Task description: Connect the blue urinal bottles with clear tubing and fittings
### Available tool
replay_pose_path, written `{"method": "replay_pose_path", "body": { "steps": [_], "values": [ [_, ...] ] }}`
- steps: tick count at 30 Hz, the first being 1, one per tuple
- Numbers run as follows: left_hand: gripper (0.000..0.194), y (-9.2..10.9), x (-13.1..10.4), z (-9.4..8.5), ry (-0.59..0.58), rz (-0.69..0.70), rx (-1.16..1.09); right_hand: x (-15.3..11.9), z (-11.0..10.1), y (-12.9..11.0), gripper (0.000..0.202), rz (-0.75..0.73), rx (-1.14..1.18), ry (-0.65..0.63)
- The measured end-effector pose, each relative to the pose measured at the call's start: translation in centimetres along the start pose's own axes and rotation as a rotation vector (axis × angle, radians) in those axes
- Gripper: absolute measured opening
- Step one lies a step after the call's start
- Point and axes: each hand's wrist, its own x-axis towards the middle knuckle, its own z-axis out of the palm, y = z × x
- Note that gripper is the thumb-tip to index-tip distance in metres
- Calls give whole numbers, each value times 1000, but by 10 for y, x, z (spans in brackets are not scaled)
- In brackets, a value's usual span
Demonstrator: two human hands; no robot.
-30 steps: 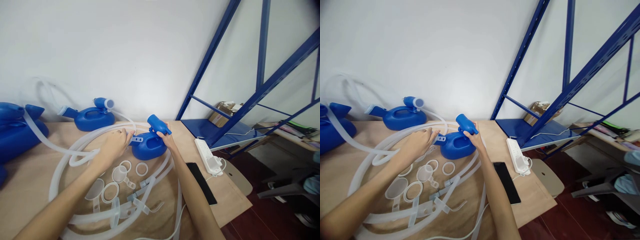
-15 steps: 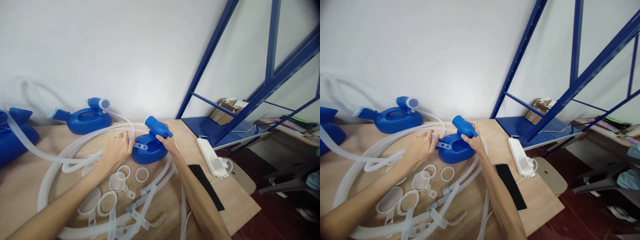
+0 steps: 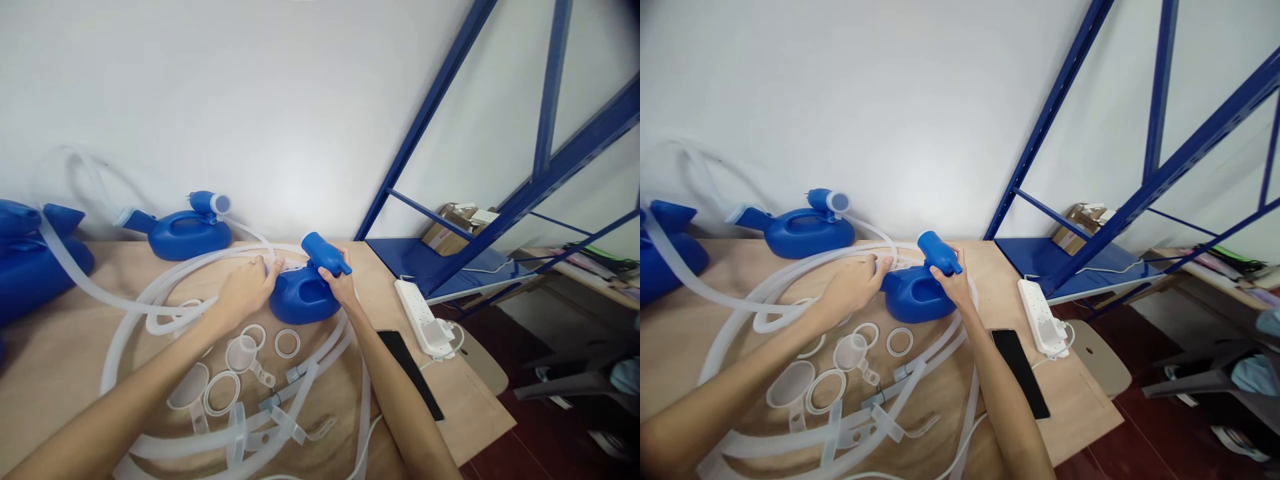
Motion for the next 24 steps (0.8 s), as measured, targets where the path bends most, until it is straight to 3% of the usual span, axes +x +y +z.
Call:
{"method": "replay_pose_path", "body": {
  "steps": [3,7,12,17,24],
  "values": [
    [70,-14,-9,-4,0,85,-50,1,-1,2,55,10,37,-18],
    [78,-28,-10,5,121,246,30,0,2,-1,55,20,72,-33],
    [57,-25,-3,31,309,125,23,-3,6,-5,60,27,75,-3],
    [40,-16,-4,49,501,97,-34,-5,5,-4,62,10,83,40],
    [39,-6,-6,52,547,30,27,-7,6,-7,62,14,81,57]
  ]
}}
